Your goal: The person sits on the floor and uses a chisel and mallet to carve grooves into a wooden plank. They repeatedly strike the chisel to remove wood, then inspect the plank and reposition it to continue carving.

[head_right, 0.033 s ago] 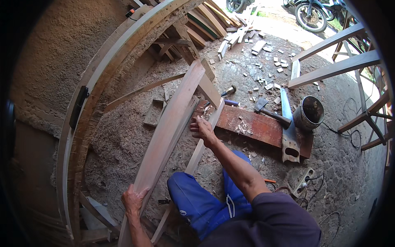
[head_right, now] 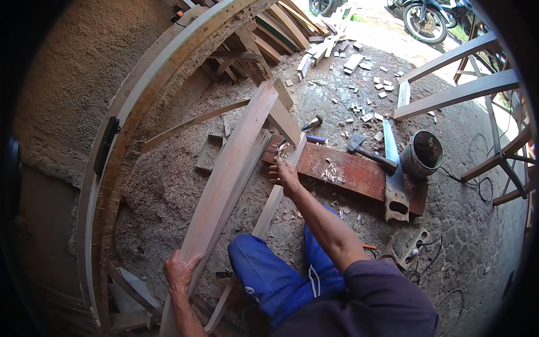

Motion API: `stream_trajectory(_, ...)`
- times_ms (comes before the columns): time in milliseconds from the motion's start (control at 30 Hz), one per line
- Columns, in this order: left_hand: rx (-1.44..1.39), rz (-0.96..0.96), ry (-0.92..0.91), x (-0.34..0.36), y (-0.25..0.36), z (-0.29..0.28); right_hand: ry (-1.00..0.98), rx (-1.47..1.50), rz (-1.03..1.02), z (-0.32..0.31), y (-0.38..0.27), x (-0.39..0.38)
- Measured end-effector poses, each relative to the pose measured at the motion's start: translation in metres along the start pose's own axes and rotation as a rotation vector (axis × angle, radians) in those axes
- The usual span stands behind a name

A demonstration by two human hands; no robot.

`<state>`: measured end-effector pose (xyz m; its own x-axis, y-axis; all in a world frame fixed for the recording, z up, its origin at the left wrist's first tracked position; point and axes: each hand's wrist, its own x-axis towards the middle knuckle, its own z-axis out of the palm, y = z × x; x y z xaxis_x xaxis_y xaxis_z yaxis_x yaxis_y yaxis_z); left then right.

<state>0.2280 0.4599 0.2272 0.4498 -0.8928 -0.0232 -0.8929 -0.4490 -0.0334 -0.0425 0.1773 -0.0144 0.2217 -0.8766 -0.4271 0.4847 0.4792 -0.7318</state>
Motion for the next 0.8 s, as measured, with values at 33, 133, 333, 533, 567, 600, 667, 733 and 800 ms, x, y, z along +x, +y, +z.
stream_trajectory(33, -0.019, -0.021, -0.01, 0.008, 0.008, -0.009, 0.15, 0.023, 0.009, -0.017, 0.001, 0.025)
stream_trajectory(133, -0.041, -0.01, -0.041, 0.027, 0.029, -0.035, 0.349, -0.243, -0.014, -0.09, 0.008, 0.094)
stream_trajectory(333, 0.026, -0.074, -0.095, 0.019, 0.032, -0.049, 0.425, -1.023, -0.267, -0.086, -0.006, 0.113)
stream_trajectory(533, 0.089, -0.017, -0.049, 0.012, 0.037, -0.052, 0.356, -1.266, -0.178, -0.085, -0.033, 0.113)
stream_trajectory(567, 0.091, -0.009, -0.045, 0.013, 0.041, -0.054, 0.349, -1.389, -0.216, -0.084, -0.039, 0.114)
stream_trajectory(600, 0.094, -0.002, -0.041, 0.013, 0.044, -0.056, 0.327, -1.42, -0.211, -0.085, -0.039, 0.118)
stream_trajectory(667, 0.12, 0.007, -0.021, 0.014, 0.046, -0.057, 0.283, -1.484, -0.199, -0.087, -0.036, 0.124)
stream_trajectory(733, 0.122, 0.044, 0.006, 0.017, 0.051, -0.059, 0.321, -1.445, -0.359, -0.109, -0.031, 0.133)
stream_trajectory(800, 0.119, 0.041, 0.027, 0.014, 0.047, -0.057, 0.263, -1.234, -0.328, -0.104, -0.029, 0.132)
